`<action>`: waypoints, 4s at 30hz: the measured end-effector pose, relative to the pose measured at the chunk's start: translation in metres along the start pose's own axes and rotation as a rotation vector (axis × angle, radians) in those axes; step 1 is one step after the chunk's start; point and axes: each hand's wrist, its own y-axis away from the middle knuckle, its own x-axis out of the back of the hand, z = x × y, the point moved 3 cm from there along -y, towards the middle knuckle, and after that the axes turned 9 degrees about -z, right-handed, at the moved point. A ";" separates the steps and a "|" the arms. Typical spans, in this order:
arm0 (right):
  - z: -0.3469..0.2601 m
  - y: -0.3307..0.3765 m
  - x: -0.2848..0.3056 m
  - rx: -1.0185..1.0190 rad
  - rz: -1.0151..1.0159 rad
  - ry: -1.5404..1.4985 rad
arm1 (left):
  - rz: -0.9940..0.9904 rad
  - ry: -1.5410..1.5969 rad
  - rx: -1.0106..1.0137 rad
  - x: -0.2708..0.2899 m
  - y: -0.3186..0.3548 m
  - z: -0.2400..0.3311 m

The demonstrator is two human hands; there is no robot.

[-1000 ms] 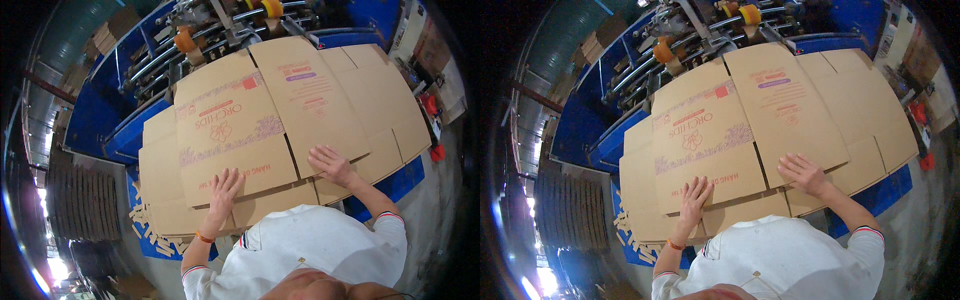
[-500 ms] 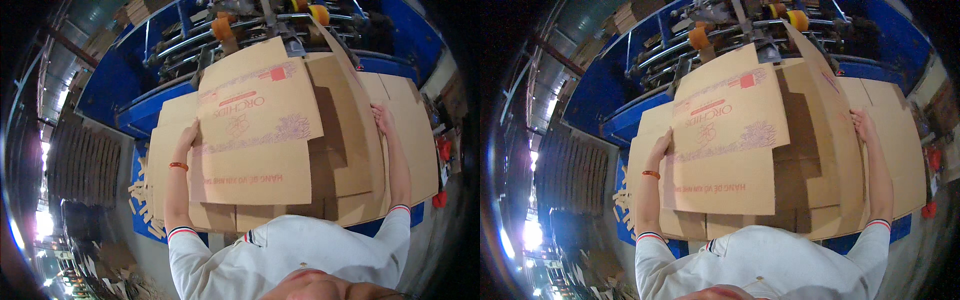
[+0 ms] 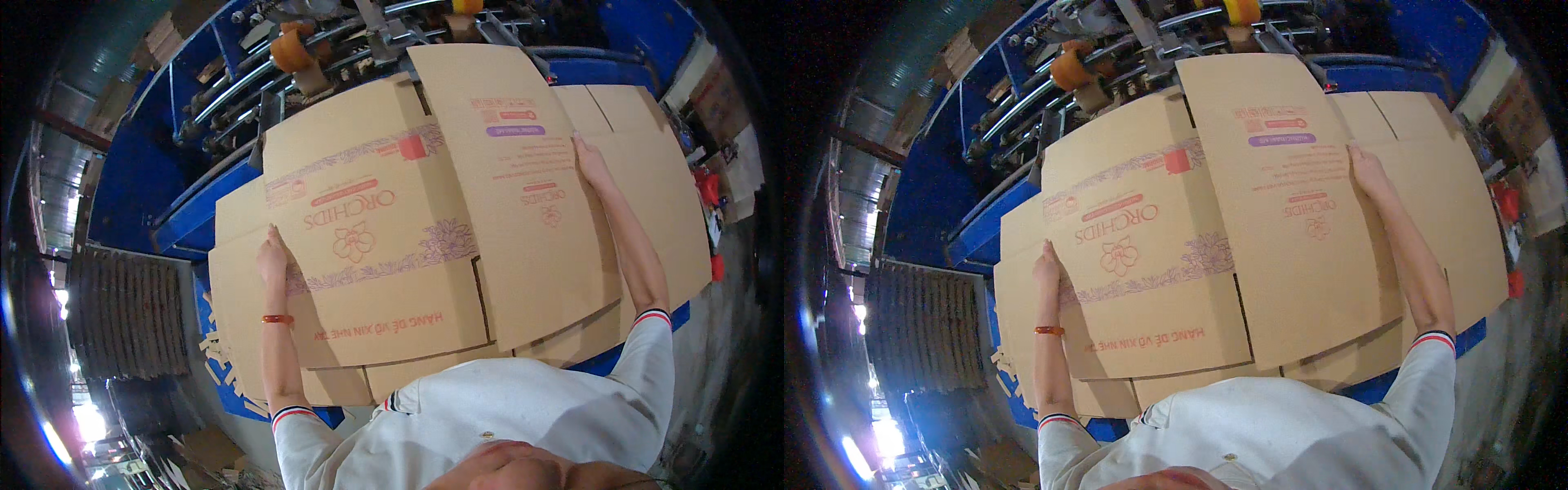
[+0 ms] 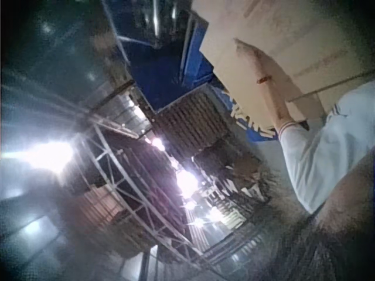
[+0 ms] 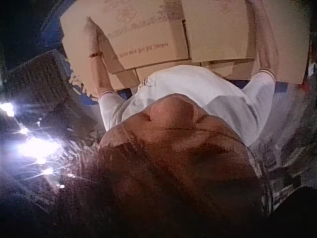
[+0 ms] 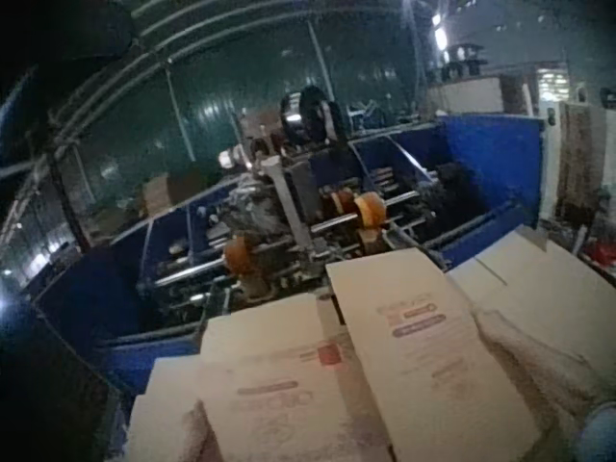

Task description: The person repeatedly picks up flat cardboard sheets from a conveyor, aligns them, and stacks them into a growing pile. The sheets are handled one at a time and placed on top of the previous ones.

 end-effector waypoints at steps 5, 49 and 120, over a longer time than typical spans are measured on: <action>-0.015 0.008 -0.002 0.091 0.100 0.694 | -0.057 -0.014 0.005 0.007 0.006 0.015; -0.093 0.061 -0.095 1.022 0.148 0.856 | 0.149 -0.131 -1.174 0.000 0.100 0.129; -0.055 0.305 0.013 0.750 0.716 0.106 | 0.215 0.826 -0.398 0.094 0.231 -0.070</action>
